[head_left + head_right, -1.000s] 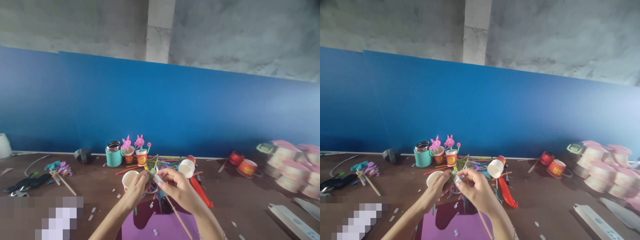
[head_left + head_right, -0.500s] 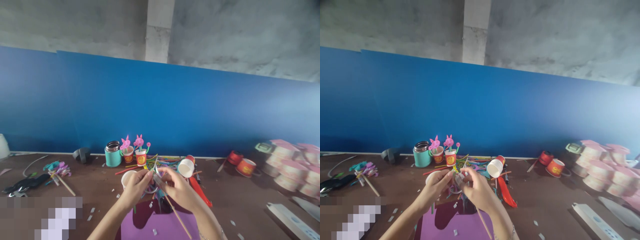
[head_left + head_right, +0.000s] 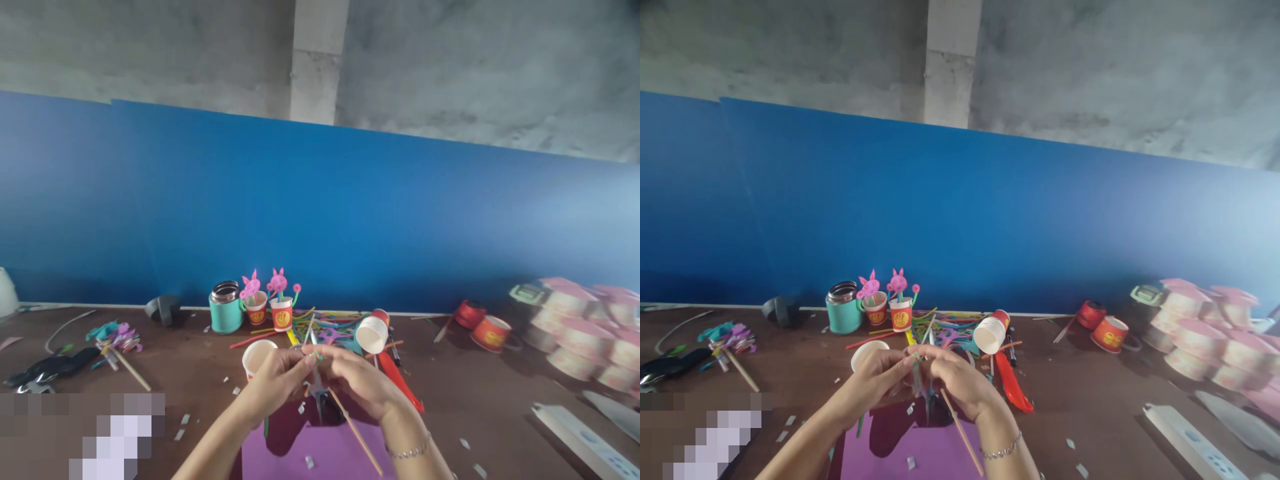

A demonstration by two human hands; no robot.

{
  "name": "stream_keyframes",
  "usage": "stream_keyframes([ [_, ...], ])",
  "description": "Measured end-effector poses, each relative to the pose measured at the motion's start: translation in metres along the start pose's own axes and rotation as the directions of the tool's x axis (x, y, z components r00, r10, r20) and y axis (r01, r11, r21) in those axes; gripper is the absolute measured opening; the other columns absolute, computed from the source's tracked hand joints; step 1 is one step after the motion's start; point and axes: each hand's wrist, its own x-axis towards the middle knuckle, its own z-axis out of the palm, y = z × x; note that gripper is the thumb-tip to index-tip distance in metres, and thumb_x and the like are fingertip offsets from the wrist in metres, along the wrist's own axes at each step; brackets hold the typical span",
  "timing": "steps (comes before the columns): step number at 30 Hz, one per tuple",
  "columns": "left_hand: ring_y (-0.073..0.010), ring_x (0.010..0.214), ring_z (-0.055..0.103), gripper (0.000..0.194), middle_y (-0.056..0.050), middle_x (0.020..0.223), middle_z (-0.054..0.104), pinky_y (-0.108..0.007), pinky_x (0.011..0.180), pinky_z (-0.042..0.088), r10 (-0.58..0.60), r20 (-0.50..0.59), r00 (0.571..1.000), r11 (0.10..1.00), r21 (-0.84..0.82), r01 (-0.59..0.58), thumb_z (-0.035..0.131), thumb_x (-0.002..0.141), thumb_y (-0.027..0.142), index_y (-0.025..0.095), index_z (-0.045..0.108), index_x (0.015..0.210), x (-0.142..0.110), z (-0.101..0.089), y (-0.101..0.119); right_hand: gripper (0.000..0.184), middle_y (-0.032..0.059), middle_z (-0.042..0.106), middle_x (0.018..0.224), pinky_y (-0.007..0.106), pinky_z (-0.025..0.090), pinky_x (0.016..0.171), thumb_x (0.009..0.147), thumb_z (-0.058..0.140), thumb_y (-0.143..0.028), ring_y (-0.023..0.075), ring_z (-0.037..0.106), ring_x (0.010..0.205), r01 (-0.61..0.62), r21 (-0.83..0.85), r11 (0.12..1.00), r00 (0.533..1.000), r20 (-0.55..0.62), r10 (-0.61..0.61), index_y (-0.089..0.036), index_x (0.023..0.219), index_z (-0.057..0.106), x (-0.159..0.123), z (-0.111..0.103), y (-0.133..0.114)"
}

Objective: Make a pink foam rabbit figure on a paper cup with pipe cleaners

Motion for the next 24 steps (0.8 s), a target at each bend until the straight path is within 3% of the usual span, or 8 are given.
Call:
stream_keyframes([
  [3,-0.0068,0.042,0.03,0.055,0.005,0.044,0.039,-0.021,0.042,0.022,0.038,0.042,0.998,0.998,0.054,-0.04,0.046,0.081,0.063,0.014,0.059,0.059,0.001,0.0,-0.008,0.041,0.0053,0.071,0.091,0.029,0.044,0.071,0.076,0.048,-0.022,0.0167,0.062,0.079,0.021,0.052,0.998,0.997,-0.071,-0.017,-0.018,0.114,0.064,0.003,0.0,0.001],
  [6,-0.0079,0.042,0.032,0.05,0.004,0.045,0.042,-0.021,0.041,0.021,0.04,0.079,0.996,0.993,0.106,-0.048,0.049,0.082,0.057,0.015,0.062,0.058,0.0,0.002,-0.011,0.04,0.0061,0.071,0.092,0.03,0.044,0.069,0.081,0.047,-0.028,0.0172,0.062,0.078,0.028,0.021,0.999,0.997,-0.07,-0.026,-0.018,0.116,0.062,0.004,0.0,0.0],
  [14,-0.0089,0.042,0.036,0.043,0.003,0.045,0.044,-0.022,0.043,0.024,-0.041,0.085,0.996,0.978,0.206,0.023,0.053,0.08,0.047,0.015,0.066,0.055,0.0,0.012,-0.017,0.043,0.0062,0.072,0.089,0.031,0.041,0.068,0.083,0.047,-0.037,0.0189,0.06,0.078,0.061,-0.217,0.974,0.985,-0.144,-0.094,-0.018,0.12,0.058,-0.004,0.01,-0.012],
  [19,-0.0084,0.045,0.036,0.036,0.004,0.049,0.044,-0.021,0.044,0.025,-0.062,0.072,0.996,0.985,0.166,0.049,0.052,0.081,0.042,0.015,0.062,0.06,0.003,0.011,-0.021,0.043,0.0063,0.072,0.088,0.032,0.043,0.073,0.085,0.05,-0.036,0.0174,0.061,0.078,0.144,-0.294,0.945,0.978,-0.104,-0.181,-0.016,0.123,0.052,-0.008,0.019,-0.015],
  [24,-0.0097,0.052,0.039,0.024,0.002,0.059,0.05,-0.02,0.047,0.029,0.031,-0.011,0.999,0.999,0.026,-0.03,0.056,0.077,0.039,0.016,0.058,0.069,0.006,0.006,-0.018,0.055,0.0066,0.07,0.092,0.031,0.047,0.07,0.08,0.062,-0.034,0.0164,0.064,0.075,0.201,-0.243,0.949,0.977,-0.024,-0.213,-0.018,0.129,0.042,-0.009,0.023,-0.01],
])
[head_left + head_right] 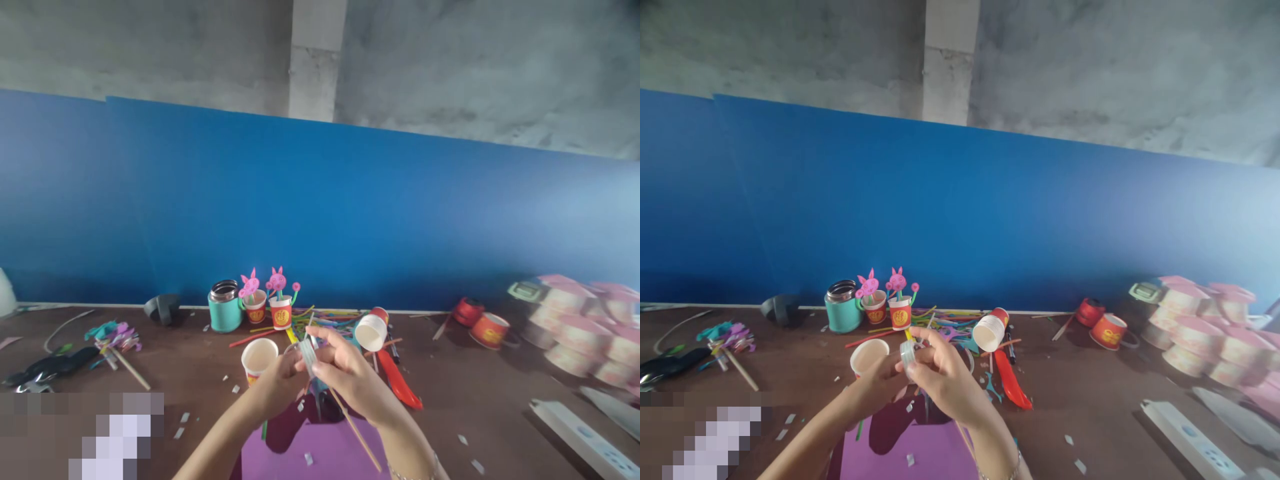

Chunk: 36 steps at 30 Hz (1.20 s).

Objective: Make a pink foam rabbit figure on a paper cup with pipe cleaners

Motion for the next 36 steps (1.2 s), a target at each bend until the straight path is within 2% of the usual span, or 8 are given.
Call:
stream_keyframes([
  [3,-0.0105,0.053,0.041,0.026,0.002,0.059,0.05,-0.02,0.048,0.032,0.0,-0.07,0.998,0.999,-0.051,-0.003,0.059,0.074,0.042,0.018,0.056,0.067,0.0,0.0,0.005,0.057,0.0053,0.069,0.085,0.03,0.048,0.067,0.08,0.064,-0.038,0.0172,0.064,0.074,0.017,-0.057,0.998,0.999,-0.049,-0.02,-0.017,0.128,0.041,0.0,0.001,0.0],
  [7,-0.0104,0.051,0.04,0.033,0.002,0.056,0.046,-0.019,0.047,0.031,0.008,-0.181,0.983,1.0,0.006,-0.007,0.054,0.075,0.045,0.019,0.05,0.056,0.001,-0.002,0.01,0.049,0.0014,0.067,0.067,0.029,0.048,0.061,0.082,0.06,-0.044,0.0171,0.063,0.066,0.0,-0.14,0.99,0.99,-0.141,-0.02,-0.015,0.118,0.046,0.001,0.002,-0.003],
  [12,-0.0097,0.046,0.039,0.03,0.006,0.049,0.041,-0.019,0.045,0.028,-0.001,-0.322,0.947,0.995,0.097,0.034,0.05,0.077,0.042,0.02,0.045,0.058,0.005,-0.009,0.001,0.038,-0.002,0.064,0.055,0.023,0.038,0.048,0.083,0.058,-0.043,0.0115,0.053,0.046,-0.04,-0.294,0.955,0.983,-0.181,-0.014,-0.015,0.108,0.051,0.0,0.003,-0.002],
  [15,-0.0088,0.044,0.038,0.029,0.007,0.048,0.041,-0.019,0.043,0.027,-0.036,-0.3,0.953,0.997,0.053,0.054,0.05,0.078,0.043,0.019,0.047,0.062,0.004,-0.014,0.0,0.033,-0.0012,0.065,0.06,0.023,0.039,0.049,0.083,0.058,-0.04,0.0124,0.057,0.05,-0.029,-0.28,0.96,0.989,-0.146,-0.012,-0.017,0.105,0.053,0.0,0.001,-0.001],
  [20,-0.0073,0.042,0.034,0.026,0.008,0.05,0.04,-0.018,0.041,0.024,-0.172,-0.242,0.955,0.974,-0.184,0.129,0.053,0.075,0.044,0.018,0.051,0.074,-0.001,-0.016,0.009,0.026,-0.0002,0.066,0.067,0.024,0.041,0.055,0.085,0.057,-0.036,0.0148,0.061,0.061,-0.013,-0.343,0.939,0.99,-0.134,-0.035,-0.019,0.104,0.055,-0.001,-0.007,0.002],
  [25,-0.0068,0.042,0.032,0.04,0.009,0.047,0.038,-0.018,0.042,0.022,-0.093,-0.26,0.961,0.985,-0.162,0.052,0.055,0.074,0.057,0.019,0.047,0.066,-0.001,-0.013,0.015,0.026,0.0014,0.069,0.074,0.026,0.044,0.061,0.084,0.058,-0.033,0.0168,0.063,0.069,-0.037,-0.359,0.933,0.992,-0.129,-0.011,-0.02,0.106,0.055,-0.001,-0.012,0.007],
  [30,-0.006,0.042,0.028,0.041,0.01,0.045,0.037,-0.019,0.043,0.023,-0.015,-0.228,0.974,0.979,-0.201,-0.032,0.057,0.074,0.058,0.019,0.048,0.066,0.0,-0.012,0.014,0.032,0.0008,0.068,0.076,0.027,0.046,0.064,0.082,0.06,-0.029,0.0171,0.064,0.071,-0.055,-0.271,0.961,0.996,-0.087,0.033,-0.02,0.111,0.053,0.001,-0.012,0.011],
  [36,-0.0039,0.037,0.023,0.042,0.01,0.042,0.036,-0.018,0.039,0.017,-0.051,-0.167,0.985,0.966,-0.26,0.005,0.056,0.075,0.058,0.019,0.044,0.065,-0.002,-0.011,0.015,0.039,0.0019,0.067,0.085,0.027,0.046,0.066,0.078,0.062,-0.024,0.0165,0.062,0.075,-0.062,-0.231,0.971,0.997,-0.06,0.049,-0.019,0.115,0.053,0.002,-0.01,0.008],
])
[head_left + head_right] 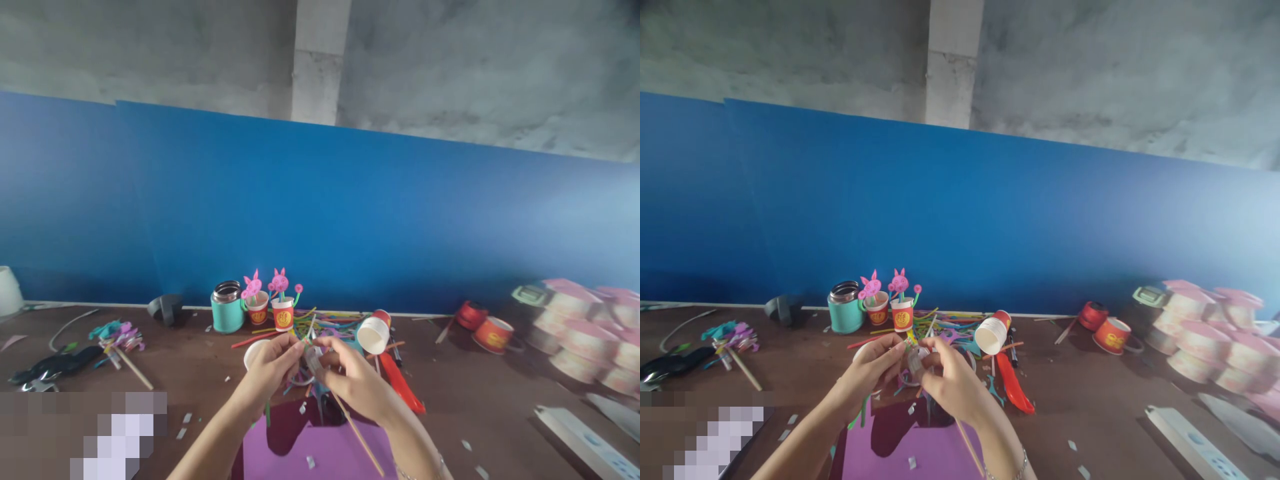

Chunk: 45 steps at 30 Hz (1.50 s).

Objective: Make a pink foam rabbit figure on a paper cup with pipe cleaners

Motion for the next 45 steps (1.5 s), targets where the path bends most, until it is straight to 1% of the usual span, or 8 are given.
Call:
stream_keyframes([
  [7,-0.0053,0.037,0.031,0.029,0.011,0.04,0.042,-0.017,0.04,0.02,-0.076,0.016,0.997,0.996,0.041,0.076,0.059,0.075,0.044,0.021,0.041,0.075,-0.006,0.004,0.005,0.052,0.0011,0.069,0.082,0.032,0.046,0.078,0.074,0.053,-0.016,0.0174,0.063,0.079,-0.078,0.261,0.962,0.995,0.086,0.058,-0.02,0.126,0.05,0.002,0.002,0.005],
  [12,-0.0063,0.039,0.04,0.026,0.008,0.045,0.049,-0.017,0.04,0.024,-0.101,0.185,0.977,0.992,0.094,0.085,0.06,0.077,0.039,0.02,0.042,0.076,-0.006,0.002,-0.005,0.049,-0.0002,0.065,0.07,0.026,0.043,0.061,0.071,0.047,-0.018,0.0159,0.06,0.067,-0.13,0.427,0.895,0.983,-0.06,0.171,-0.019,0.12,0.057,0.011,0.003,0.012],
  [16,-0.0075,0.04,0.046,0.023,0.006,0.049,0.053,-0.018,0.039,0.027,-0.059,0.234,0.971,0.988,0.153,0.023,0.059,0.079,0.036,0.019,0.043,0.078,-0.006,0.001,-0.012,0.047,-0.0022,0.059,0.061,0.024,0.038,0.056,0.072,0.05,-0.021,0.0141,0.056,0.061,-0.102,0.535,0.839,0.983,-0.074,0.166,-0.016,0.117,0.058,0.014,0.003,0.011],
  [23,-0.0115,0.043,0.056,0.022,0.004,0.053,0.06,-0.019,0.042,0.035,-0.074,0.12,0.99,0.965,0.257,0.041,0.062,0.074,0.035,0.019,0.047,0.075,0.001,0.001,-0.024,0.041,-0.0003,0.067,0.073,0.025,0.039,0.062,0.072,0.062,-0.025,0.0146,0.059,0.067,-0.069,0.35,0.934,0.982,-0.142,0.126,-0.017,0.112,0.059,0.013,0.007,0.006],
  [28,-0.0089,0.039,0.046,0.033,0.003,0.045,0.056,-0.019,0.039,0.029,-0.162,0.027,0.986,0.904,0.404,0.137,0.065,0.069,0.046,0.017,0.056,0.056,0.006,0.001,-0.025,0.046,0.0051,0.072,0.088,0.031,0.044,0.074,0.069,0.065,-0.021,0.0196,0.064,0.082,-0.015,0.29,0.957,0.996,-0.077,0.039,-0.018,0.114,0.054,0.016,0.006,0.011],
  [32,-0.0079,0.038,0.04,0.036,0.002,0.043,0.055,-0.019,0.038,0.024,-0.177,0.067,0.982,0.885,0.447,0.13,0.065,0.068,0.047,0.015,0.064,0.051,0.003,0.001,-0.02,0.042,0.0051,0.072,0.087,0.032,0.046,0.075,0.07,0.067,-0.024,0.0199,0.066,0.081,-0.029,0.288,0.957,0.998,-0.044,0.043,-0.017,0.11,0.056,0.017,0.009,0.015],
  [37,-0.0074,0.038,0.037,0.034,0.001,0.043,0.056,-0.02,0.038,0.021,-0.166,0.091,0.982,0.891,0.441,0.11,0.064,0.069,0.043,0.015,0.066,0.05,0.003,-0.001,-0.026,0.046,0.0038,0.071,0.073,0.03,0.046,0.062,0.068,0.072,-0.037,0.0172,0.064,0.064,0.012,0.326,0.945,0.992,-0.122,0.03,-0.015,0.107,0.058,0.017,0.014,0.013],
  [45,-0.007,0.035,0.039,0.03,0.0,0.046,0.06,-0.02,0.037,0.024,-0.236,0.159,0.959,0.921,0.353,0.168,0.064,0.067,0.043,0.016,0.058,0.054,0.006,0.003,-0.034,0.047,0.0075,0.073,0.081,0.033,0.046,0.073,0.069,0.074,-0.041,0.0203,0.066,0.075,0.07,0.412,0.909,0.986,-0.169,0.001,-0.016,0.106,0.058,0.007,0.012,-0.008],
])
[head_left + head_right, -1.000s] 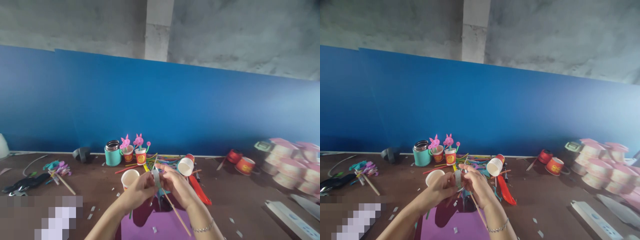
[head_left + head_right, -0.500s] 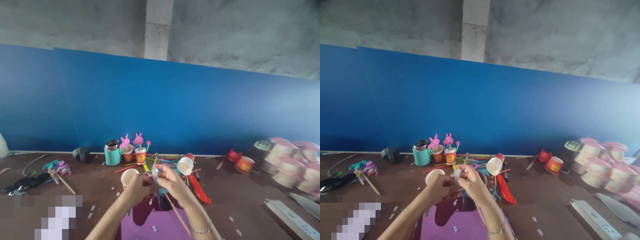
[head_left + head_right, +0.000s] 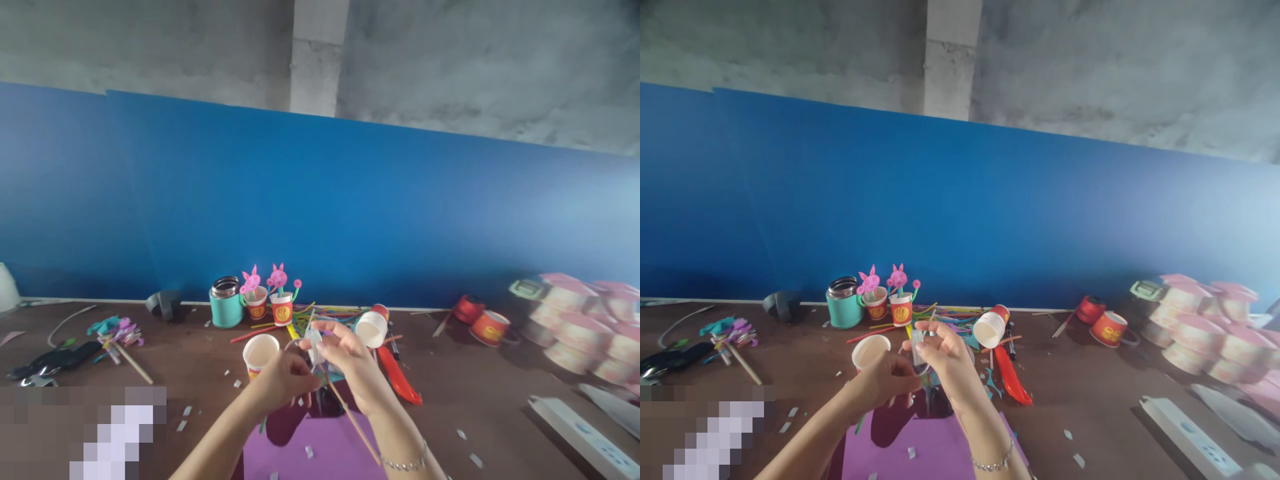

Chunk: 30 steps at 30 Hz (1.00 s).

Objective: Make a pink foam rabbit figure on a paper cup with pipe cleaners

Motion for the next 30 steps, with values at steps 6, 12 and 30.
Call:
stream_keyframes([
  [6,-0.0071,0.036,0.043,0.027,0.002,0.047,0.059,-0.018,0.037,0.028,0.01,-0.044,0.999,0.999,-0.031,-0.011,0.063,0.068,0.041,0.016,0.055,0.062,0.003,0.0,0.002,0.045,0.0067,0.072,0.088,0.031,0.045,0.07,0.073,0.071,-0.038,0.0183,0.065,0.077,0.006,-0.029,1.0,0.997,0.077,-0.003,-0.018,0.11,0.054,-0.003,-0.002,-0.003],
  [12,-0.0042,0.036,0.037,0.032,0.003,0.049,0.055,-0.016,0.036,0.022,0.048,-0.093,0.994,0.989,-0.131,-0.06,0.064,0.069,0.046,0.015,0.057,0.062,-0.001,-0.008,0.009,0.042,0.0047,0.07,0.083,0.03,0.045,0.068,0.08,0.063,-0.037,0.0171,0.062,0.076,0.047,-0.194,0.98,0.99,0.137,-0.02,-0.018,0.115,0.05,-0.008,-0.002,-0.006],
  [30,-0.0087,0.04,0.046,0.029,0.002,0.049,0.054,-0.02,0.04,0.035,0.03,-0.188,0.982,0.86,-0.495,-0.121,0.062,0.071,0.043,0.014,0.059,0.069,-0.011,-0.012,0.024,0.033,-0.0003,0.065,0.084,0.023,0.045,0.062,0.078,0.056,-0.014,0.0131,0.059,0.067,0.145,-0.493,0.858,0.98,0.193,-0.054,-0.021,0.109,0.06,-0.014,-0.013,-0.013],
])
